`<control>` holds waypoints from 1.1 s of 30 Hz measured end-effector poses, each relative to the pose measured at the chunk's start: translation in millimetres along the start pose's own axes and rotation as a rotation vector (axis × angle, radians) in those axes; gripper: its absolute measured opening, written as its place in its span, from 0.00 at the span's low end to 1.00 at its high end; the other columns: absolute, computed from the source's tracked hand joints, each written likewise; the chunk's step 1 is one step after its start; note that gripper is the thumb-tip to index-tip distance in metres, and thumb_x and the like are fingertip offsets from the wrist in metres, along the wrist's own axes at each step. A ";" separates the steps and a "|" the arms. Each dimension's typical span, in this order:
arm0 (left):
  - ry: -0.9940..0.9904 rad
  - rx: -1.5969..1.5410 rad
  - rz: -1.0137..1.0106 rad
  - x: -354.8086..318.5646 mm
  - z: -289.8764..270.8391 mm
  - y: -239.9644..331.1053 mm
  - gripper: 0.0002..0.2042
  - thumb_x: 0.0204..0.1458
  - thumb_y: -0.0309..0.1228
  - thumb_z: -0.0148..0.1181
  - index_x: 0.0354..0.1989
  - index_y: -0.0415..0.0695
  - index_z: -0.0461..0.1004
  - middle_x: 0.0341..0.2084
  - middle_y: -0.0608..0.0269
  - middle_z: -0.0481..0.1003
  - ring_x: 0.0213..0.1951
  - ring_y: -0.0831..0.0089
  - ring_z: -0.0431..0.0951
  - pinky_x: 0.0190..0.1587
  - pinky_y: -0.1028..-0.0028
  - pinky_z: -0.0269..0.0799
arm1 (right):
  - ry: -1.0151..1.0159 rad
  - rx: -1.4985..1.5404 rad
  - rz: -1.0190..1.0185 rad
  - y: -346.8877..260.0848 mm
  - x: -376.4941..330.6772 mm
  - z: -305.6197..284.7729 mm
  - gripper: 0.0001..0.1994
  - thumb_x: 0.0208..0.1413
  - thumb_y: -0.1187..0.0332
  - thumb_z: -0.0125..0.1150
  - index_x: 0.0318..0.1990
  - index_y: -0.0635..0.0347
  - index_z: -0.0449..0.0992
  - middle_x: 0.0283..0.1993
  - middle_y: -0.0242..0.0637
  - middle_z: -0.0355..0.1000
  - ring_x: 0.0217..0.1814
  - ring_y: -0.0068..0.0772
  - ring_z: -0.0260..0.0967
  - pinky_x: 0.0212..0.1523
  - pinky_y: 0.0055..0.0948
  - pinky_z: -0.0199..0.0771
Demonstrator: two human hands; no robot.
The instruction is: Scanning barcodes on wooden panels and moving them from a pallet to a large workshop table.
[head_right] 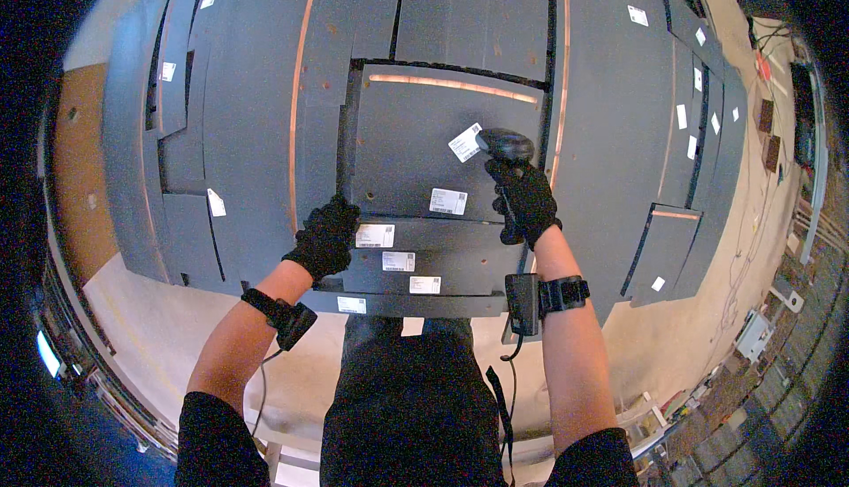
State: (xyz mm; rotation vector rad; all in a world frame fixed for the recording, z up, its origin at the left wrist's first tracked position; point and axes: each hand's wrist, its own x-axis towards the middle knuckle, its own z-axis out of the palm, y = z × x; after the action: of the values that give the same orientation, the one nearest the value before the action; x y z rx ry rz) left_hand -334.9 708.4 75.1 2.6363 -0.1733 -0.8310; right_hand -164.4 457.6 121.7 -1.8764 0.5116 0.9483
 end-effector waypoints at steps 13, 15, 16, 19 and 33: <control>-0.165 -0.359 -0.082 -58.8 27.2 27.6 0.20 0.34 0.33 0.57 0.38 0.39 0.65 0.30 0.48 0.70 0.33 0.54 0.73 0.35 0.63 0.68 | -0.048 0.004 -0.019 -5.9 -0.8 -13.3 0.15 0.41 0.60 0.61 0.30 0.61 0.69 0.18 0.32 0.63 0.15 0.23 0.62 0.14 0.22 0.64; -0.174 -0.367 -0.073 -70.2 41.8 34.3 0.20 0.33 0.35 0.58 0.37 0.39 0.65 0.28 0.49 0.69 0.32 0.55 0.72 0.34 0.63 0.68 | -0.062 0.015 -0.028 -6.2 -0.8 -13.0 0.16 0.41 0.58 0.62 0.31 0.60 0.70 0.18 0.31 0.63 0.16 0.23 0.62 0.15 0.22 0.64; -0.174 -0.368 -0.073 -72.7 46.6 38.9 0.20 0.33 0.35 0.58 0.37 0.39 0.65 0.28 0.49 0.69 0.32 0.55 0.72 0.34 0.63 0.68 | -0.067 0.013 -0.039 -6.3 -0.5 -13.7 0.15 0.41 0.58 0.62 0.31 0.60 0.70 0.18 0.32 0.63 0.16 0.23 0.62 0.15 0.22 0.65; -0.099 -0.309 -0.102 -68.7 56.1 57.8 0.21 0.31 0.36 0.60 0.35 0.40 0.65 0.26 0.52 0.69 0.31 0.57 0.72 0.32 0.63 0.67 | -0.072 -0.010 -0.047 -5.2 1.2 -17.2 0.15 0.41 0.58 0.62 0.30 0.60 0.70 0.18 0.32 0.64 0.15 0.23 0.63 0.15 0.22 0.65; 0.011 -0.544 0.199 68.4 161.1 242.6 0.14 0.41 0.28 0.47 0.38 0.41 0.68 0.42 0.48 0.66 0.44 0.52 0.66 0.46 0.53 0.58 | 0.054 0.032 -0.227 -10.4 15.8 -71.8 0.15 0.44 0.57 0.59 0.30 0.62 0.72 0.19 0.33 0.66 0.15 0.24 0.64 0.18 0.22 0.65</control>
State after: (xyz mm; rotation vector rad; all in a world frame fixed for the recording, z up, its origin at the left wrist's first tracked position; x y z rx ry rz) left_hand -372.9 419.0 9.6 2.0761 -0.1733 -0.6793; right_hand -119.1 400.0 133.6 -1.8894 0.3345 0.7373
